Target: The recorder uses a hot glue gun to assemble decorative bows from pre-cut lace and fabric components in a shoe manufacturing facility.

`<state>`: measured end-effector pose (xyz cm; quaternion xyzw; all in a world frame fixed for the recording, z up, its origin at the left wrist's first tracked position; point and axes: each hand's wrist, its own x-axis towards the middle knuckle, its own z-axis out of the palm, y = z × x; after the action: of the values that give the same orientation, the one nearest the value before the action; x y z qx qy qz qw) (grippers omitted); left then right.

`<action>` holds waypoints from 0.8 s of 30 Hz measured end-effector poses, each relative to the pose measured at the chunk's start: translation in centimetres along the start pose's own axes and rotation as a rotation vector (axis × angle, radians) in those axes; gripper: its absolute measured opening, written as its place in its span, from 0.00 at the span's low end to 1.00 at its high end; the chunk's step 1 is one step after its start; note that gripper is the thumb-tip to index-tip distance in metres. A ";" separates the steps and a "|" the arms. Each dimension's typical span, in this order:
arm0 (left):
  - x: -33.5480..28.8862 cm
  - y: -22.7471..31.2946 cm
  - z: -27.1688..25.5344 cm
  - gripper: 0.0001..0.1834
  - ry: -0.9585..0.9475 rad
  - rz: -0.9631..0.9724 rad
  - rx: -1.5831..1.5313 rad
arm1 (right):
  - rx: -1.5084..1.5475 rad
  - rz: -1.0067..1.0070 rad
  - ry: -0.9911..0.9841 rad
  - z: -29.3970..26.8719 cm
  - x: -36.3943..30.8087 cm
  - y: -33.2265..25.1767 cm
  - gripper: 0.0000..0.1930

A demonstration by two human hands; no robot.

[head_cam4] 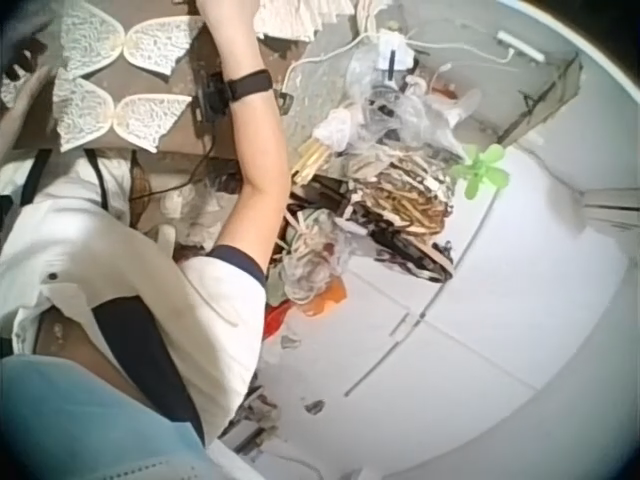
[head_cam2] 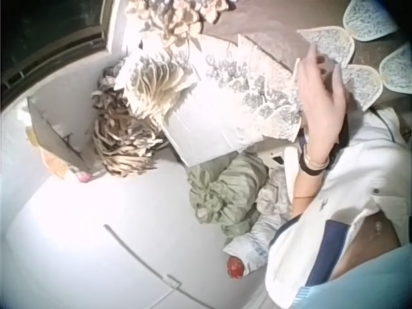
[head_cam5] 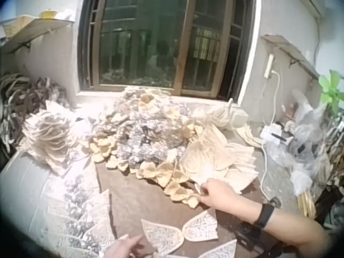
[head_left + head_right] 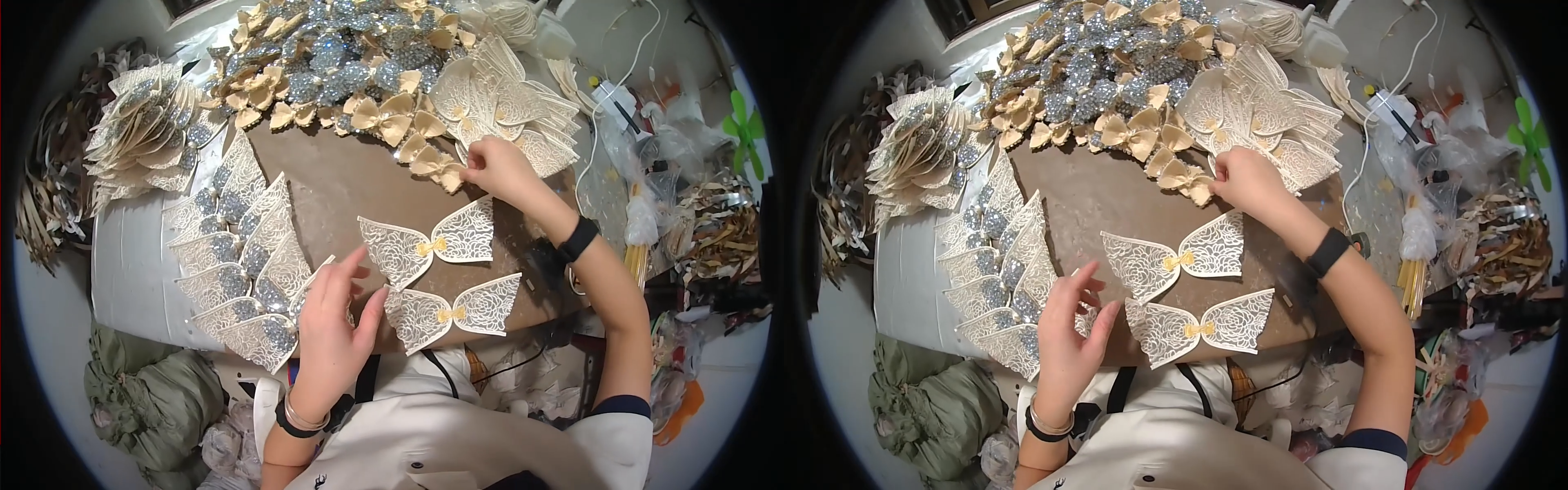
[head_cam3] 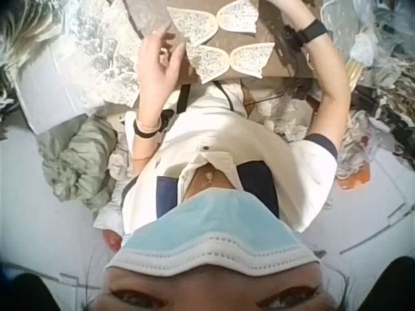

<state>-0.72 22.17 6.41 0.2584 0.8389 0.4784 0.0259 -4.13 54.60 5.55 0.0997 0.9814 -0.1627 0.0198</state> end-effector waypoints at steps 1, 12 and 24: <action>0.4 0.1 -0.2 0.31 -0.078 0.023 -0.056 | 0.129 0.075 -0.064 -0.4 0.0 -0.4 0.10; 3.7 1.9 2.0 0.19 -0.599 -0.649 -1.251 | -0.364 -0.919 0.299 -3.2 -14.9 -7.6 0.08; 0.4 1.5 2.2 0.17 -0.584 -0.659 -1.006 | 1.447 0.494 -0.398 0.6 -16.5 -6.2 0.13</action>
<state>0.18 24.66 6.51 0.0639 0.5071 0.6889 0.5140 10.82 45.53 8.13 0.2720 0.5594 -0.7663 0.1608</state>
